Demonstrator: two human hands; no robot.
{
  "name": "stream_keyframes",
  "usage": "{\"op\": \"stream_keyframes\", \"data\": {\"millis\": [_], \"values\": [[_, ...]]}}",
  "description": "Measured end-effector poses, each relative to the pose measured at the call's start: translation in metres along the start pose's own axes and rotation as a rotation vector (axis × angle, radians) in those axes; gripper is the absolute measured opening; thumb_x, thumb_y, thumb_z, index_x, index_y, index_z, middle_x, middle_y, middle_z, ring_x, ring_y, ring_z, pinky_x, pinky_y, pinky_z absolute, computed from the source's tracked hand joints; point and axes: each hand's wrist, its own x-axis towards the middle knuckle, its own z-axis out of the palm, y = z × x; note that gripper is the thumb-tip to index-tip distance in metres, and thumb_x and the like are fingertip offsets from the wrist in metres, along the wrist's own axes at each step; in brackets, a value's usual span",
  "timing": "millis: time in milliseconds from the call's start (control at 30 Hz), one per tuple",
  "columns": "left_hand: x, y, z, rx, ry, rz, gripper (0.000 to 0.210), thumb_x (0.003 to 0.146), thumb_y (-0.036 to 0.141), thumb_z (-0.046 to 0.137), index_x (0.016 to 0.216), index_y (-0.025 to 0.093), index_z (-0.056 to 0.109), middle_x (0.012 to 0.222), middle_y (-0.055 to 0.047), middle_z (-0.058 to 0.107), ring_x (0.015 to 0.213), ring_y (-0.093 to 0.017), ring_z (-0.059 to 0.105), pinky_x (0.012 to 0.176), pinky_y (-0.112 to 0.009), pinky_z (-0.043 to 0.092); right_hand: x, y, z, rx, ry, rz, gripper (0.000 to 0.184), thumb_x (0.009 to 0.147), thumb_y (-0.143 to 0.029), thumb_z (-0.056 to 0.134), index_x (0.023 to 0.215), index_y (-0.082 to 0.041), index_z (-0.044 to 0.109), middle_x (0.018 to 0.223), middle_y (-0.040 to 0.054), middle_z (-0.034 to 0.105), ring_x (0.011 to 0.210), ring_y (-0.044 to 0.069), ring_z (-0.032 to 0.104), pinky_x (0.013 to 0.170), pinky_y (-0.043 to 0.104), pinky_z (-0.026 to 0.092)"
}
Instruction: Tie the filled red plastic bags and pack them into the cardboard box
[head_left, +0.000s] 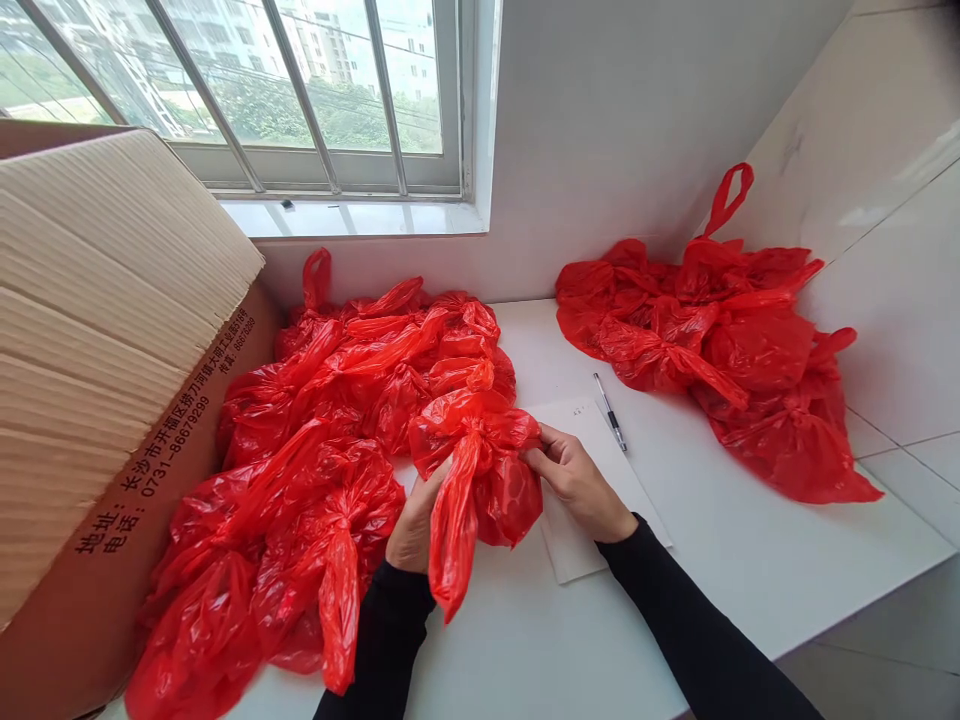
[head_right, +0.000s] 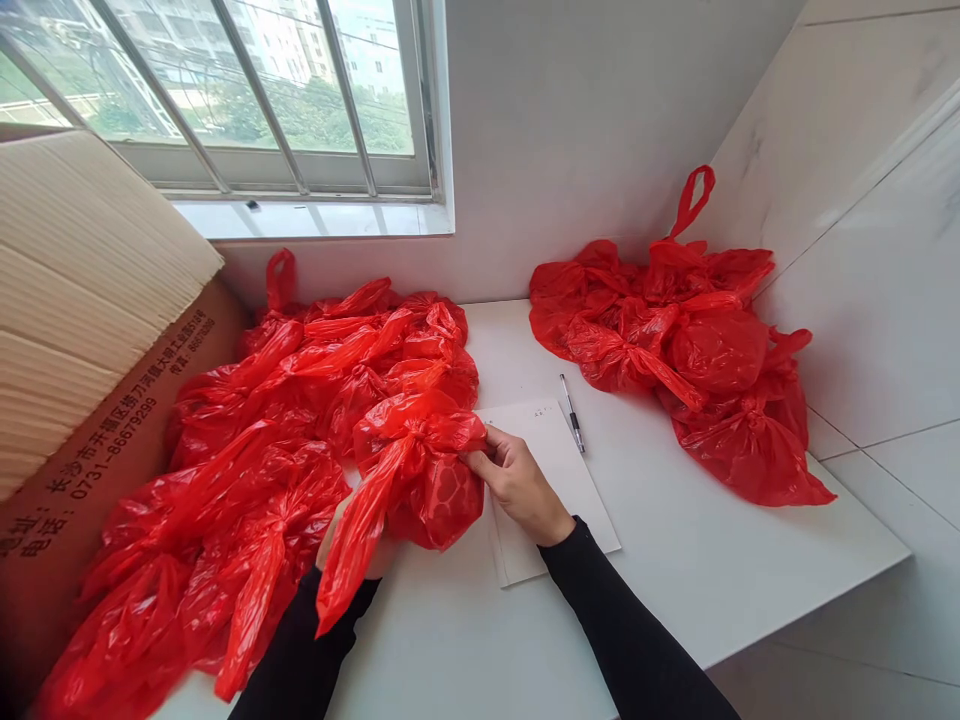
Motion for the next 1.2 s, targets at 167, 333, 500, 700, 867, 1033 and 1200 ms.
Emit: {"op": "stream_keyframes", "data": {"millis": [167,333,500,700,867,1033,1200], "values": [[-0.003,0.010,0.013,-0.007,-0.012,-0.047,0.054,0.075,0.032,0.082,0.126,0.022,0.069,0.114,-0.006,0.076,0.120,-0.032,0.065,0.103,-0.041,0.054,-0.003,-0.004,-0.001,0.128,-0.086,0.072,0.053,0.093,-0.052,0.065,0.139,-0.030,0.054,0.137,0.0061,0.062,0.125,0.026,0.058,0.105,0.041,0.048],[-0.003,0.010,0.018,-0.062,-0.053,-0.049,0.044,0.076,0.028,0.081,0.119,0.023,0.070,0.118,-0.005,0.075,0.122,-0.029,0.063,0.103,-0.037,0.052,-0.004,-0.006,0.001,0.012,-0.107,0.087,0.061,0.082,-0.039,0.081,0.136,-0.029,0.054,0.131,0.0057,0.065,0.121,0.027,0.061,0.104,0.043,0.049],[-0.007,0.005,0.024,-0.027,-0.062,0.011,0.039,0.074,0.025,0.082,0.111,0.022,0.072,0.115,-0.005,0.075,0.114,-0.027,0.067,0.101,-0.037,0.052,-0.004,-0.006,0.001,-0.061,-0.079,0.064,0.043,0.093,-0.041,0.068,0.133,-0.027,0.060,0.128,0.0043,0.068,0.117,0.026,0.063,0.103,0.042,0.049],[-0.008,0.008,0.021,0.124,0.051,0.111,0.020,0.071,0.029,0.077,0.089,0.022,0.073,0.097,-0.003,0.076,0.100,-0.027,0.069,0.096,-0.038,0.053,-0.008,-0.008,-0.001,-0.123,-0.176,0.055,0.034,0.096,-0.044,0.061,0.126,-0.027,0.066,0.119,0.0040,0.069,0.110,0.025,0.062,0.098,0.039,0.048],[-0.022,0.036,-0.001,0.357,0.144,0.167,0.022,0.073,0.026,0.077,0.094,0.020,0.072,0.090,-0.004,0.073,0.091,-0.026,0.068,0.091,-0.039,0.052,-0.011,0.000,-0.003,-0.248,-0.351,0.094,0.039,0.097,-0.057,0.053,0.086,-0.022,0.065,0.081,0.0005,0.061,0.073,0.018,0.055,0.068,0.031,0.046],[-0.073,0.057,-0.017,0.740,0.321,0.428,0.067,0.087,0.032,0.070,0.148,0.034,0.043,0.146,-0.005,0.054,0.135,-0.026,0.051,0.110,-0.042,0.044,-0.012,0.010,0.005,-0.572,-0.190,0.058,0.038,0.097,-0.049,0.057,0.074,-0.020,0.062,0.067,-0.0029,0.056,0.063,0.013,0.048,0.057,0.027,0.035],[-0.115,0.026,0.007,1.235,0.290,0.842,0.042,0.093,0.017,0.057,0.135,0.026,0.058,0.133,-0.007,0.062,0.128,-0.027,0.055,0.111,-0.044,0.043,-0.014,0.009,0.012,-0.630,-0.273,0.006,0.023,0.099,-0.038,0.054,0.094,-0.023,0.072,0.082,-0.0023,0.069,0.071,0.014,0.057,0.063,0.026,0.040]]}}
